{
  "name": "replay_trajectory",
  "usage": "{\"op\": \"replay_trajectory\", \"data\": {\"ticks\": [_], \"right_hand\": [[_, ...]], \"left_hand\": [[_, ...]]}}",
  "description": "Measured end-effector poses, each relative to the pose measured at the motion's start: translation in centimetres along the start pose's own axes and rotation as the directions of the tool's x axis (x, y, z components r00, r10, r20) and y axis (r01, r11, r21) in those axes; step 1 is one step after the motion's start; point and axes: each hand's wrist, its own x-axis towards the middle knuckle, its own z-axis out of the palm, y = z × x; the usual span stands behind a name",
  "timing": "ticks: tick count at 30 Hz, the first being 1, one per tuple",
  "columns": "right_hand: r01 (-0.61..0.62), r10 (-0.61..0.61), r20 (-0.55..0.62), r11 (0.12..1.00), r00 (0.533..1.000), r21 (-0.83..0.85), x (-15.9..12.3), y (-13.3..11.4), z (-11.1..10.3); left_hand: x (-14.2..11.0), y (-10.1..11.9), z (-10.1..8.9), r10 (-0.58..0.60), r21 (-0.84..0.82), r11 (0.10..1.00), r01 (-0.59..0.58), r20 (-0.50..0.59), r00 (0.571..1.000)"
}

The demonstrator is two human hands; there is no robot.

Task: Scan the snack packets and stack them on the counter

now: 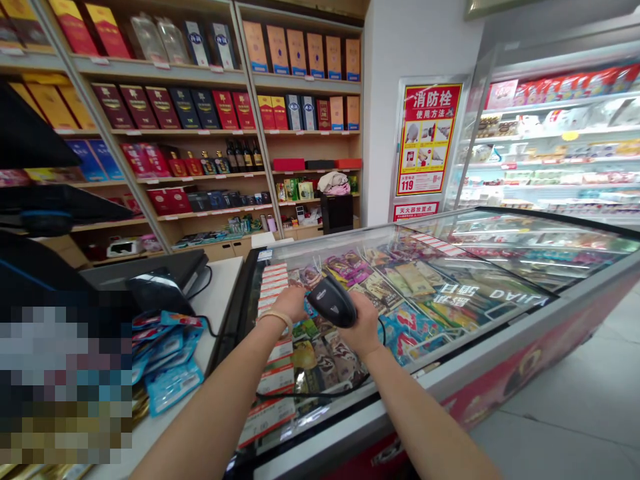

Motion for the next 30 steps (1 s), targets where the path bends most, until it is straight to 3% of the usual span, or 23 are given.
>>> {"op": "replay_trajectory", "data": {"ticks": [4,8,10,12,13,15,18,27,30], "right_hand": [[0.015,-0.015,-0.006,1.0,1.0,-0.004,-0.1,0.0,0.0],[0.021,-0.021,0.036,1.0,0.999,-0.014,-0.2,-0.1,0.0],[0.034,-0.033,0.058,0.999,0.998,-0.015,-0.3,0.0,0.0],[0.048,-0.047,0.069,0.999,0.997,-0.014,-0.4,0.1,0.0],[0.053,-0.052,0.07,0.998,0.996,-0.014,-0.4,0.1,0.0],[0.061,-0.059,0.075,0.998,0.995,-0.019,-0.4,0.1,0.0],[0.071,-0.066,0.134,0.997,0.989,-0.034,-0.5,0.1,0.1],[0.047,0.029,0.454,0.987,0.891,-0.155,-0.6,-0.1,0.4],[0.048,0.056,0.504,0.98,0.862,-0.192,-0.6,-0.1,0.4]], "left_hand": [[-2.7,-0.3,-1.0,-0.105,-0.126,0.988,0.087,-0.143,0.984],[-5.2,-0.6,-1.6,-0.274,-0.35,0.924,0.155,-0.321,0.907],[-6.1,-0.7,-1.8,-0.425,-0.661,0.744,0.095,-0.359,0.831],[-6.7,-0.8,-1.8,-0.58,-0.905,0.421,-0.064,-0.322,0.749],[-6.9,-0.8,-1.7,-0.637,-0.948,0.283,-0.142,-0.297,0.711],[-7.2,-1.1,-1.4,-0.709,-0.957,0.164,-0.24,-0.283,0.646],[-7.4,-1.7,-1.0,-0.756,-0.949,0.115,-0.295,-0.276,0.593],[-7.3,-1.6,-0.8,-0.766,-0.925,0.108,-0.364,-0.31,0.562],[-7.3,-1.4,-0.8,-0.757,-0.922,0.12,-0.367,-0.325,0.568]]}}
